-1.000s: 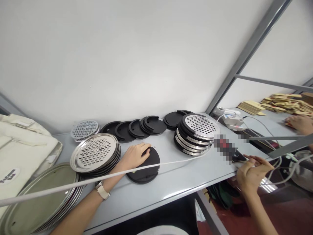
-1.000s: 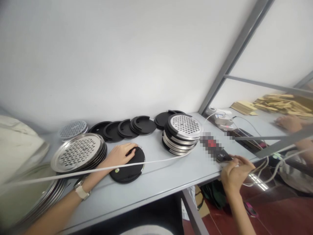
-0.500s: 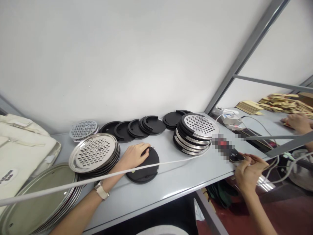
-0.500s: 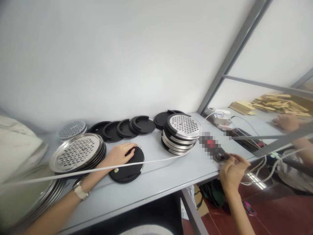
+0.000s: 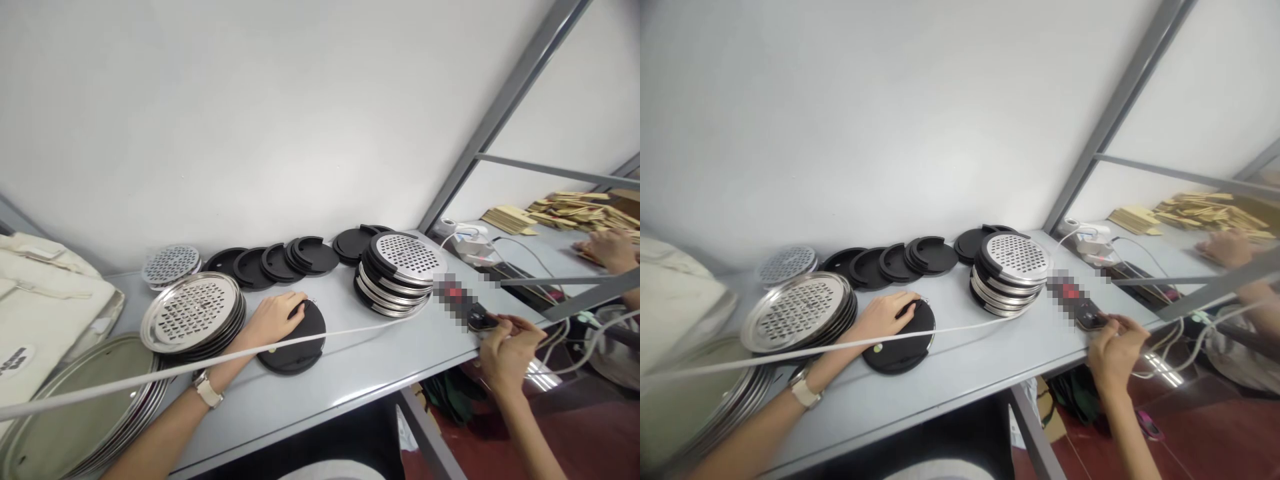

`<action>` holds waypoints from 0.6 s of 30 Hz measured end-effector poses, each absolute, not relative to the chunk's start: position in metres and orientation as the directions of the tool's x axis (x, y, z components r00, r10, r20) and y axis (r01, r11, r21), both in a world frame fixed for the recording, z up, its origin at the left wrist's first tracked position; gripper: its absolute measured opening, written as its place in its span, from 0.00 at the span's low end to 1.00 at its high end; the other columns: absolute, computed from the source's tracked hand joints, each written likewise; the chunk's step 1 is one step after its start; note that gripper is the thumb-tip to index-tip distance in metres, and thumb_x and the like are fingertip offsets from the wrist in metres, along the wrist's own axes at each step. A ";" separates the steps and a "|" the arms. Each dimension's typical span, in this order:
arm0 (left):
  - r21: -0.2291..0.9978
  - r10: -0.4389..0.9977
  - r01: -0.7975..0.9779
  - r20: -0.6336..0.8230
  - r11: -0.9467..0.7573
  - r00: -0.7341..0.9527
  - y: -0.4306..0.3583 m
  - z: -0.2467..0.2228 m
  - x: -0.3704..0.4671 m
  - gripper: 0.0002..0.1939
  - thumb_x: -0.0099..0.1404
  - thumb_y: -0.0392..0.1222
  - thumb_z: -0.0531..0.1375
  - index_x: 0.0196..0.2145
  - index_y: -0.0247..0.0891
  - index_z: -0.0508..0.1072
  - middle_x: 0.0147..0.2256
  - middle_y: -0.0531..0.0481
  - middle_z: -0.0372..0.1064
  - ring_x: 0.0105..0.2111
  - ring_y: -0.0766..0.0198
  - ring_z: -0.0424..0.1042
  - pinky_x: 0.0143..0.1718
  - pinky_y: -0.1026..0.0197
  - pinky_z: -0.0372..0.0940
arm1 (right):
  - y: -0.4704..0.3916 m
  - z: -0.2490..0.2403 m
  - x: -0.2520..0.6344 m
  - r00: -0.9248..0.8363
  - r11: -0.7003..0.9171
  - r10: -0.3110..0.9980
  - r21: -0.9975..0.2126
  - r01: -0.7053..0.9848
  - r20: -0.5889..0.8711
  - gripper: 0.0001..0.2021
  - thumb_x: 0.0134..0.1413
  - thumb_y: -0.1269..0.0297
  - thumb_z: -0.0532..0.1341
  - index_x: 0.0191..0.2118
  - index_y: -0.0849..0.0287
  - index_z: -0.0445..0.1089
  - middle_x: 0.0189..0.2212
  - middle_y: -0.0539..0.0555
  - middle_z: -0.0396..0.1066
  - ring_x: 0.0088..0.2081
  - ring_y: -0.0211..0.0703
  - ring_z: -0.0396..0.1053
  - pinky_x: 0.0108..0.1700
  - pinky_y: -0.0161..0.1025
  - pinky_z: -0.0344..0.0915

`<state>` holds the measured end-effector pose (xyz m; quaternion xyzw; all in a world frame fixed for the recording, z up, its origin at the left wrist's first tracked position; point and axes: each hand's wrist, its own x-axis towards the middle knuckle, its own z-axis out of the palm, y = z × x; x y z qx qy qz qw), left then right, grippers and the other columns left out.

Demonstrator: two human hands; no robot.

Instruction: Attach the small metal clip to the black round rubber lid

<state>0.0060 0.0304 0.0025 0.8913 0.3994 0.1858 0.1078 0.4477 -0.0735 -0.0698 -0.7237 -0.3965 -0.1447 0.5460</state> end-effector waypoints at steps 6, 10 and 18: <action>0.342 0.756 0.675 0.244 -0.654 0.608 0.030 0.003 0.006 0.13 0.68 0.39 0.49 0.47 0.43 0.68 0.41 0.49 0.72 0.41 0.59 0.72 0.42 0.60 0.63 | -0.073 -0.071 0.448 0.580 -0.114 0.410 -0.591 0.798 0.704 0.11 0.55 0.62 0.52 0.42 0.62 0.57 0.42 0.61 0.60 0.38 0.50 0.67 0.47 0.53 0.61; 0.352 0.752 0.666 0.249 -0.658 0.611 0.030 0.003 0.006 0.13 0.68 0.39 0.50 0.47 0.43 0.68 0.41 0.49 0.72 0.41 0.59 0.72 0.42 0.60 0.64 | -0.074 -0.069 0.447 0.611 -0.102 0.412 -0.632 0.768 0.676 0.12 0.55 0.61 0.53 0.42 0.62 0.56 0.42 0.61 0.60 0.39 0.51 0.66 0.47 0.53 0.61; 0.342 0.753 0.672 0.249 -0.657 0.610 0.031 0.002 0.006 0.13 0.68 0.39 0.49 0.47 0.43 0.68 0.41 0.49 0.72 0.41 0.59 0.72 0.41 0.60 0.64 | -0.074 -0.073 0.450 0.566 -0.126 0.421 -0.572 0.810 0.709 0.12 0.56 0.63 0.51 0.44 0.64 0.57 0.42 0.62 0.61 0.39 0.51 0.68 0.46 0.52 0.62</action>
